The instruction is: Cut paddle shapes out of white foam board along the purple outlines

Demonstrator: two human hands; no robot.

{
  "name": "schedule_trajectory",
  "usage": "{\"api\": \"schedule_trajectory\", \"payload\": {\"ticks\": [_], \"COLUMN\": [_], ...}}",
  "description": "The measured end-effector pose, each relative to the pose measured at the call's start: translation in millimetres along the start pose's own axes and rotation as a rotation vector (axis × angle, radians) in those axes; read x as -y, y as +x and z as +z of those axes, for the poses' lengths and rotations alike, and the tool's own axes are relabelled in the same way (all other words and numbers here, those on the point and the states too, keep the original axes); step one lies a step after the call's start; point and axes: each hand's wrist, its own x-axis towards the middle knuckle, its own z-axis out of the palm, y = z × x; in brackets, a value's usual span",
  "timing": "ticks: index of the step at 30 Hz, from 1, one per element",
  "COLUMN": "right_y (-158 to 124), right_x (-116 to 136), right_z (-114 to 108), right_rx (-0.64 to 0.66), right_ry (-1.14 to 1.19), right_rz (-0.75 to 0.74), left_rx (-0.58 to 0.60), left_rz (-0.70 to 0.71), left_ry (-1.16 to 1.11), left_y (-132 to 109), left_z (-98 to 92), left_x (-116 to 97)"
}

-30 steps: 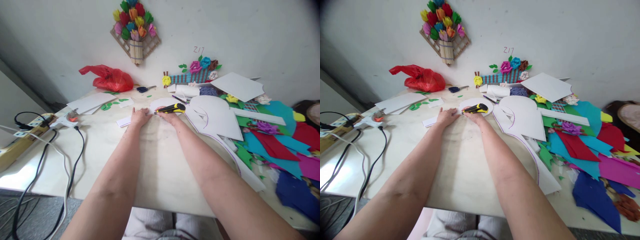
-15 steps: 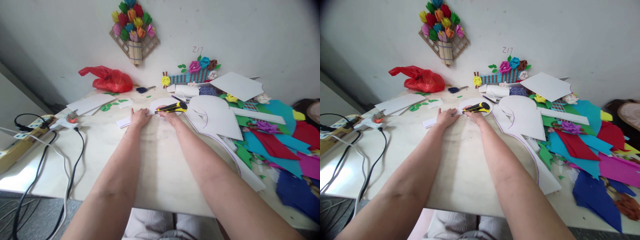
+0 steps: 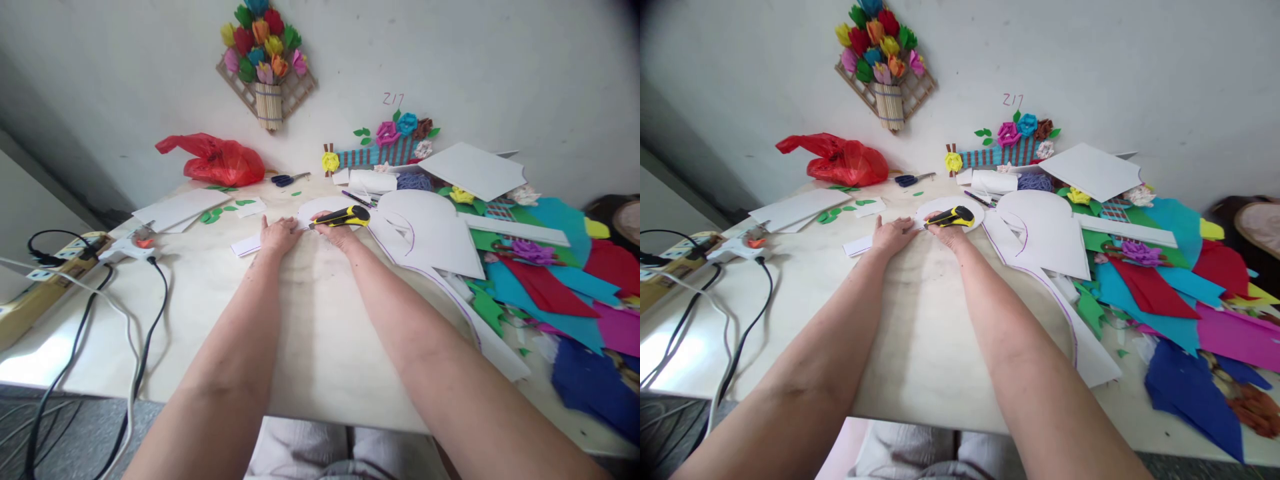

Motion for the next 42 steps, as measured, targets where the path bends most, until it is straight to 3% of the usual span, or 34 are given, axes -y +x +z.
{"api": "schedule_trajectory", "payload": {"ticks": [19,30,37,42], "right_y": [-3.5,-4.2,-5.6,-2.5], "right_x": [7.6,3.7,5.5,4.6], "right_z": [-4.2,-3.0,-5.5,-6.6], "right_rx": [-0.031,0.016,-0.125,-0.198], "right_ry": [-0.001,0.086,0.295,0.224], "right_rz": [0.001,0.038,0.074,0.015], "left_rx": [-0.005,-0.007,-0.112,-0.237], "left_rz": [-0.015,-0.026,-0.042,-0.119], "left_ry": [-0.034,-0.030,-0.005,-0.007], "left_y": [2.7,1.9,1.6,-1.3], "left_z": [2.8,1.6,-2.6,-9.2], "left_x": [3.1,1.7,-0.9,-3.6]}}
